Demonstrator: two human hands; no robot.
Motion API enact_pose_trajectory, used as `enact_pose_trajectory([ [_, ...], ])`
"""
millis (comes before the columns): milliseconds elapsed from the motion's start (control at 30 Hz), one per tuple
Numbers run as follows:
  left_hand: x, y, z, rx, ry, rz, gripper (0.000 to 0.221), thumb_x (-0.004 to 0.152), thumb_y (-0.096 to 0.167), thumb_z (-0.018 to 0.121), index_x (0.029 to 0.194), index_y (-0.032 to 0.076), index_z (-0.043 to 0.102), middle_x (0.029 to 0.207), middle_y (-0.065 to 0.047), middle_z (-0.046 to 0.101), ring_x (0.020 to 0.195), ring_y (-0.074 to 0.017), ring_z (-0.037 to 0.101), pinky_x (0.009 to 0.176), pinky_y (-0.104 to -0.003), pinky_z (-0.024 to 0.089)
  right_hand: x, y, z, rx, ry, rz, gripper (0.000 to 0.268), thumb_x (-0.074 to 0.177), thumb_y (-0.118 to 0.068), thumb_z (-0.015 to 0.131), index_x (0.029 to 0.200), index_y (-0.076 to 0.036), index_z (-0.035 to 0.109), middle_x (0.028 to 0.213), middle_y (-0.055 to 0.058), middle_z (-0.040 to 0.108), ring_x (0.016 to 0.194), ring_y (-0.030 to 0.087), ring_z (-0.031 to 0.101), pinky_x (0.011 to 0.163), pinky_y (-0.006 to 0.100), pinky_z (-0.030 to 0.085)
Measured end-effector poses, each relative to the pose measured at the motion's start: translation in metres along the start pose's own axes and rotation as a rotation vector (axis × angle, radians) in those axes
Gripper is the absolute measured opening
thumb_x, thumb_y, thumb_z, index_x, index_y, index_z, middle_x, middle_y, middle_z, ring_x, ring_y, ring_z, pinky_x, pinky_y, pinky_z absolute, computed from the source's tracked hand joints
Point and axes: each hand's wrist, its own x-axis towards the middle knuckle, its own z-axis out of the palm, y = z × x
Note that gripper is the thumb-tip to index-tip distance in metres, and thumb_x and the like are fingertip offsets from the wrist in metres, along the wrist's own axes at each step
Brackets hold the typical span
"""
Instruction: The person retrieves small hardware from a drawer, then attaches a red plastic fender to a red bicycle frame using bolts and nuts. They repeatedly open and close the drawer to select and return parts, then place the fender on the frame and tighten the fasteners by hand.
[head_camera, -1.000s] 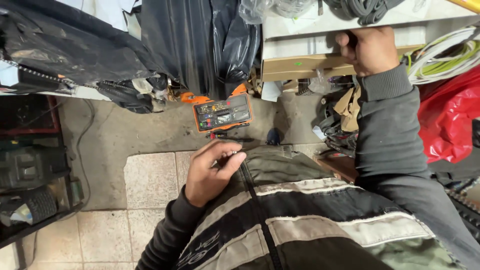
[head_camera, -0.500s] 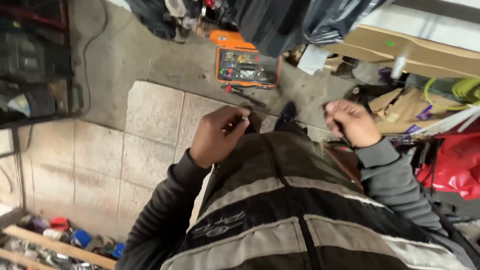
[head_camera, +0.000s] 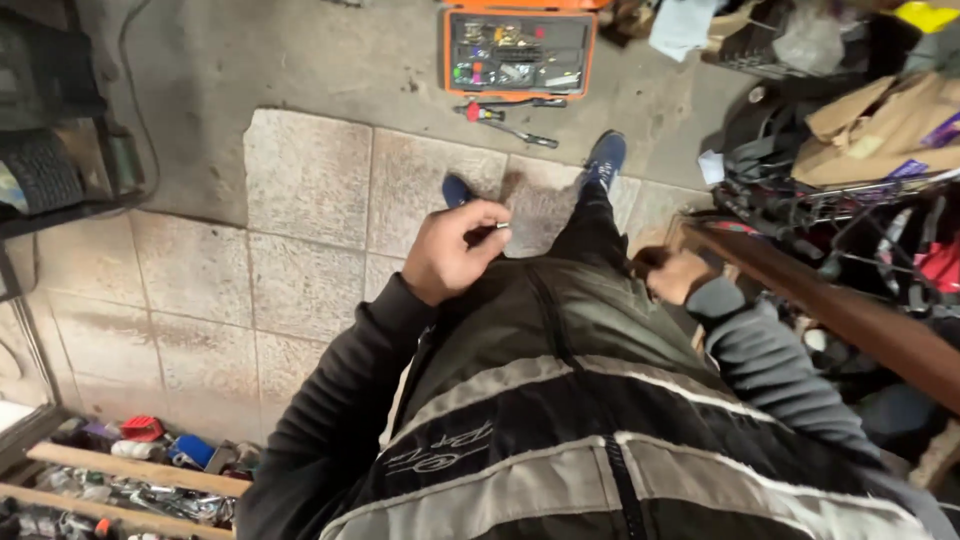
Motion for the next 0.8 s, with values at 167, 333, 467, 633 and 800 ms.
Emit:
enact_pose_trajectory([
  [167, -0.023, -0.027, -0.044, 0.017, -0.018, -0.002, 0.025, 0.097, 0.021, 0.073, 0.115, 0.004, 0.070, 0.097, -0.011, 0.077, 0.088, -0.0193, 0.077, 0.077, -0.032, 0.058, 0.020, -0.012, 0.072, -0.277, -0.023, 0.161, 0.052, 0.098, -0.052, 0.059, 0.127, -0.010, 0.069, 0.121, 0.015, 0.070, 0.113, 0.033, 0.065, 0.099, 0.042, 0.050],
  [333, -0.041, -0.037, -0.051, 0.069, 0.008, 0.028, 0.022, 0.099, 0.022, 0.071, 0.111, 0.004, 0.074, 0.102, -0.015, 0.076, 0.082, -0.0246, 0.074, 0.072, -0.032, 0.057, 0.062, 0.081, 0.110, -0.318, -0.064, -0.091, 0.042, 0.094, -0.033, 0.045, 0.127, -0.015, 0.064, 0.129, 0.006, 0.064, 0.125, 0.025, 0.056, 0.107, 0.035, 0.043],
  [467, -0.054, -0.037, -0.040, 0.016, -0.040, 0.001, 0.023, 0.096, 0.017, 0.067, 0.113, 0.003, 0.073, 0.099, -0.015, 0.074, 0.080, -0.0251, 0.073, 0.073, -0.033, 0.057, 0.046, 0.051, 0.121, -0.223, -0.106, 0.008, 0.038, 0.091, -0.019, 0.052, 0.126, -0.012, 0.066, 0.122, 0.007, 0.068, 0.114, 0.024, 0.061, 0.098, 0.038, 0.049],
  [633, -0.064, -0.044, -0.019, -0.049, -0.098, 0.039, 0.021, 0.095, 0.018, 0.070, 0.111, 0.004, 0.073, 0.098, -0.012, 0.074, 0.083, -0.0230, 0.074, 0.075, -0.032, 0.057, 0.034, 0.017, 0.109, -0.081, -0.138, 0.145, 0.039, 0.087, 0.004, 0.064, 0.124, -0.008, 0.068, 0.110, 0.008, 0.074, 0.097, 0.023, 0.068, 0.083, 0.043, 0.058],
  [800, -0.065, -0.031, -0.003, 0.028, -0.056, 0.073, 0.020, 0.094, 0.016, 0.070, 0.110, 0.005, 0.073, 0.098, -0.012, 0.073, 0.080, -0.0247, 0.072, 0.073, -0.033, 0.056, 0.013, -0.016, 0.098, 0.684, -0.053, -0.371, 0.034, 0.088, 0.013, 0.055, 0.118, 0.008, 0.071, 0.105, 0.016, 0.073, 0.094, 0.023, 0.069, 0.084, 0.036, 0.057],
])
